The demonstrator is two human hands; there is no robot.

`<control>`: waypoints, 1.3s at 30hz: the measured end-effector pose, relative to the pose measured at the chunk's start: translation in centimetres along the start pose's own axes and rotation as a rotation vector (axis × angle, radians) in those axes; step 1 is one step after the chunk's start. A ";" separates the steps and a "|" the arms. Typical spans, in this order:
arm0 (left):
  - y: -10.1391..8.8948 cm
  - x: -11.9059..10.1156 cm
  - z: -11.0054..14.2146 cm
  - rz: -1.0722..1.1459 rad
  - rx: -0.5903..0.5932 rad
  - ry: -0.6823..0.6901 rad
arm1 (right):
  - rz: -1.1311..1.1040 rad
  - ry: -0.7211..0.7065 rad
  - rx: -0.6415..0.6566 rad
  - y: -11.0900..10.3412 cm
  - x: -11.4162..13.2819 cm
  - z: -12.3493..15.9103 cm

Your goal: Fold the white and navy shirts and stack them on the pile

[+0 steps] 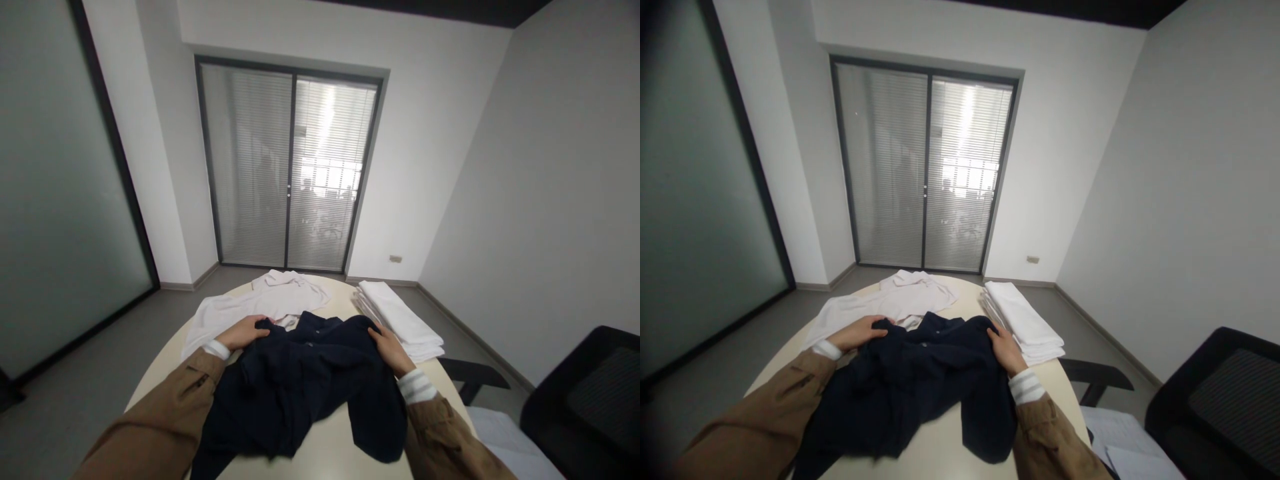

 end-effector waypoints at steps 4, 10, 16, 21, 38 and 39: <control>-4.0 -2.4 -0.4 0.171 -0.266 0.210 | 0.010 -0.006 -0.046 -1.0 2.3 -2.6; -6.4 -2.1 -2.9 0.310 -0.467 0.002 | 0.161 -0.093 -0.197 -0.4 3.3 -7.7; -4.5 1.8 -2.6 0.094 -0.518 -0.216 | 0.438 -0.072 0.006 2.4 2.1 -6.9; -3.7 1.0 2.1 -0.354 -0.695 -0.174 | 0.530 0.054 0.249 3.0 3.4 -2.6; 3.3 0.7 1.4 0.311 -0.306 0.074 | 0.635 -0.082 0.331 6.7 3.5 4.8; 2.1 0.5 1.2 0.395 -0.375 0.076 | 0.678 -0.087 0.302 6.3 3.1 4.6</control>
Point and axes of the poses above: each hand's wrist, its own z-axis away from the middle knuckle, its own y-axis out of the palm, x = y × z, the point moved 4 cm from there along -z, towards the middle knuckle, and after that the axes turned 15 degrees about -y, right-handed, at the moved point
